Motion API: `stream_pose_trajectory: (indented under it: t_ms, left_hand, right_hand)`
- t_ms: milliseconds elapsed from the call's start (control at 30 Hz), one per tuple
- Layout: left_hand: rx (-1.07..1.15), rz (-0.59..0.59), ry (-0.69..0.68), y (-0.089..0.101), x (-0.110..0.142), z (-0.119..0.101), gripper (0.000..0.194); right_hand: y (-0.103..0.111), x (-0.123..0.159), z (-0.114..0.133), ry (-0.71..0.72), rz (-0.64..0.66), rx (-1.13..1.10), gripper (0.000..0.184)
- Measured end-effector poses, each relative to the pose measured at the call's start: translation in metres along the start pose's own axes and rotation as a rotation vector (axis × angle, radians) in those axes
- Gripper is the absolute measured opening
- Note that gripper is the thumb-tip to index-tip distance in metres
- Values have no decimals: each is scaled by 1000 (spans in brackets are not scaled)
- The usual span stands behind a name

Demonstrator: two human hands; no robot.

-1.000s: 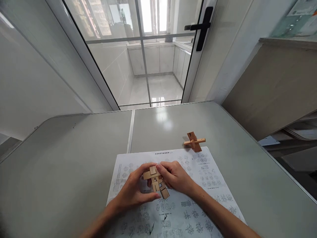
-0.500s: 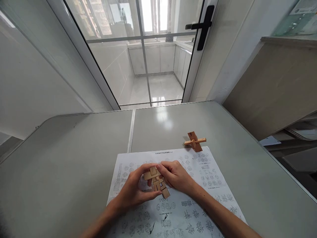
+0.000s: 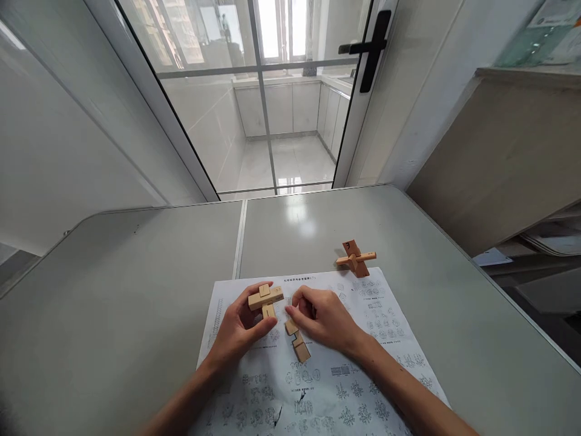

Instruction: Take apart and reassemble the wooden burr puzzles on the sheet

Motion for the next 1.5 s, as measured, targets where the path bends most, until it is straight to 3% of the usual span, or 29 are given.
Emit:
stream_pose_trajectory:
  t_ms: [233,333,533,667,833,1033,1133,1267,1367,1500]
  left_hand:
    - [15,-36,-11,3,1,-2,64]
    - [9,-30,-9,2,0,-2,63]
    - [0,-11,8,-1,0,-2,63]
    - [7,-11,2,0,0,-1,62]
    - [31,-16,-6,1,0,1,62]
    - [91,-77,-8,3,1,0,65]
    - [82,-94,-6,3,2,-1,69]
    - [64,-91,-13,3,2,-3,70]
    - [7,-86,-34,1,3,-6,68]
    - [-138,-52,-81,-5,6,-9,66]
  right_hand:
    - [-17,2,9,118,185,337,19]
    - [-15,2,9,115,164,304,7]
    - [-5,1,0,-14,21,122,8]
    - [-4,1,-2,-38,-43,180,14]
    - [-3,1,-2,-36,14,206,25]
    - [-2,2,5,42,186,307,78]
    - [-2,3,4,50,214,330,78]
    - [1,4,1,47,196,152,66]
    - [2,3,-9,-33,178,-162,64]
    - [-14,1,-18,-95,299,-649,62]
Point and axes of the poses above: each hand's wrist, its own x-axis away from the middle knuckle, its own y-axis out of the back of the hand, z = x × y, the point moved 8 cm from there along -x, towards the middle knuckle, and after that the axes turned 12 degrees about z, right-handed, at the moved point
